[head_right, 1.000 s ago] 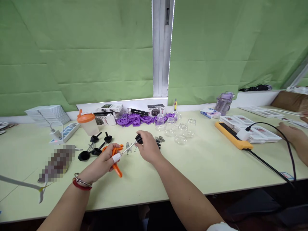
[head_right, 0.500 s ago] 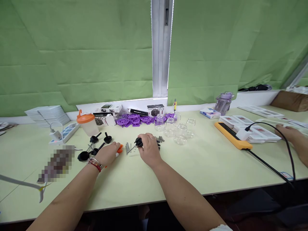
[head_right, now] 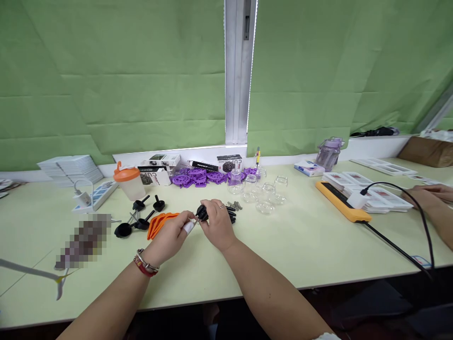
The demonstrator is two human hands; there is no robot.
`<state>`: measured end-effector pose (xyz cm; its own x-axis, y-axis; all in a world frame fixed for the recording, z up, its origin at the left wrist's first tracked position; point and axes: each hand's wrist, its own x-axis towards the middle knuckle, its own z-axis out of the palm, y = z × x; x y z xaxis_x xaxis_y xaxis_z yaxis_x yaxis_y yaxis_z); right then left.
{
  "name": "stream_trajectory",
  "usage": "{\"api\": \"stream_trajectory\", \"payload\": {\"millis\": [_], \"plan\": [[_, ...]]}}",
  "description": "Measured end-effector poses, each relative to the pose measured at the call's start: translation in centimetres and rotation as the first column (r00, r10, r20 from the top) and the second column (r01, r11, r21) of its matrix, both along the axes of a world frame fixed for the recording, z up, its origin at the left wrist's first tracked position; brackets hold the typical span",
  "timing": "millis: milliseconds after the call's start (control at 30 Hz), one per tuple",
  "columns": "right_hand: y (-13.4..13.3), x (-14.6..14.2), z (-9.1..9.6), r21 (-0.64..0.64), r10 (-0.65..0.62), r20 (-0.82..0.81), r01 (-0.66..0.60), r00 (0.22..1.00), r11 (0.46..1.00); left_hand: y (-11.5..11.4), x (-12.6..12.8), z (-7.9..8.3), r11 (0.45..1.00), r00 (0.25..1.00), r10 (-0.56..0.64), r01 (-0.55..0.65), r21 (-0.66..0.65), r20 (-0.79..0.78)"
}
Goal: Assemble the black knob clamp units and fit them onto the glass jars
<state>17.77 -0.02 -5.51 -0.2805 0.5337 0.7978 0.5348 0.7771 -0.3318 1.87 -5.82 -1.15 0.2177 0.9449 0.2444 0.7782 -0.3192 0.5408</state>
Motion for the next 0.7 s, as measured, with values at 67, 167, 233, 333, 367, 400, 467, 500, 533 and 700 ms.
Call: {"api": "stream_trajectory", "payload": {"millis": [67,167,233,333,367,400,467,500,533,700], "plan": [[0.0,0.0,-0.1,-0.012,-0.001,0.009,0.001,1.0,1.0,0.1,-0.1,-0.2,1.0,1.0,0.007,-0.007,0.014,0.01],[-0.1,-0.2,-0.2,-0.027,-0.017,0.049,0.018,0.999,0.999,0.0,-0.1,-0.7,0.999,0.999,-0.046,0.046,0.02,-0.013],[-0.1,-0.3,-0.3,-0.023,-0.036,0.054,0.037,0.998,0.999,-0.2,0.1,-1.1,0.999,0.998,-0.035,0.036,0.01,-0.043],[-0.2,-0.2,-0.3,-0.015,-0.032,0.032,0.032,0.999,0.999,0.1,-0.4,-1.4,0.998,0.997,0.065,-0.065,0.014,-0.051],[-0.2,-0.2,-0.3,-0.015,-0.023,0.024,0.024,0.999,1.0,0.4,-0.9,-1.2,0.991,0.991,0.127,-0.126,0.033,-0.041],[-0.2,-0.1,-0.3,-0.019,-0.017,0.017,0.017,1.0,1.0,0.8,-1.6,-1.0,0.976,0.977,0.214,-0.212,0.055,-0.025],[-0.1,0.0,-0.3,-0.033,-0.011,0.007,0.011,1.0,0.999,1.9,-3.7,-0.2,0.904,0.909,0.418,-0.415,0.103,0.0],[-0.1,0.0,-0.2,-0.039,-0.012,0.006,0.013,1.0,0.999,2.5,-4.9,0.2,0.857,0.861,0.509,-0.504,0.11,-0.017],[-0.1,0.1,-0.2,-0.045,-0.015,0.007,0.015,1.0,0.999,3.1,-6.2,0.5,0.801,0.803,0.594,-0.588,0.112,-0.039],[0.1,0.1,-0.3,-0.069,-0.007,0.02,0.008,1.0,0.998,6.1,-11.3,0.1,0.66,0.648,0.75,-0.747,0.077,-0.135]]}}
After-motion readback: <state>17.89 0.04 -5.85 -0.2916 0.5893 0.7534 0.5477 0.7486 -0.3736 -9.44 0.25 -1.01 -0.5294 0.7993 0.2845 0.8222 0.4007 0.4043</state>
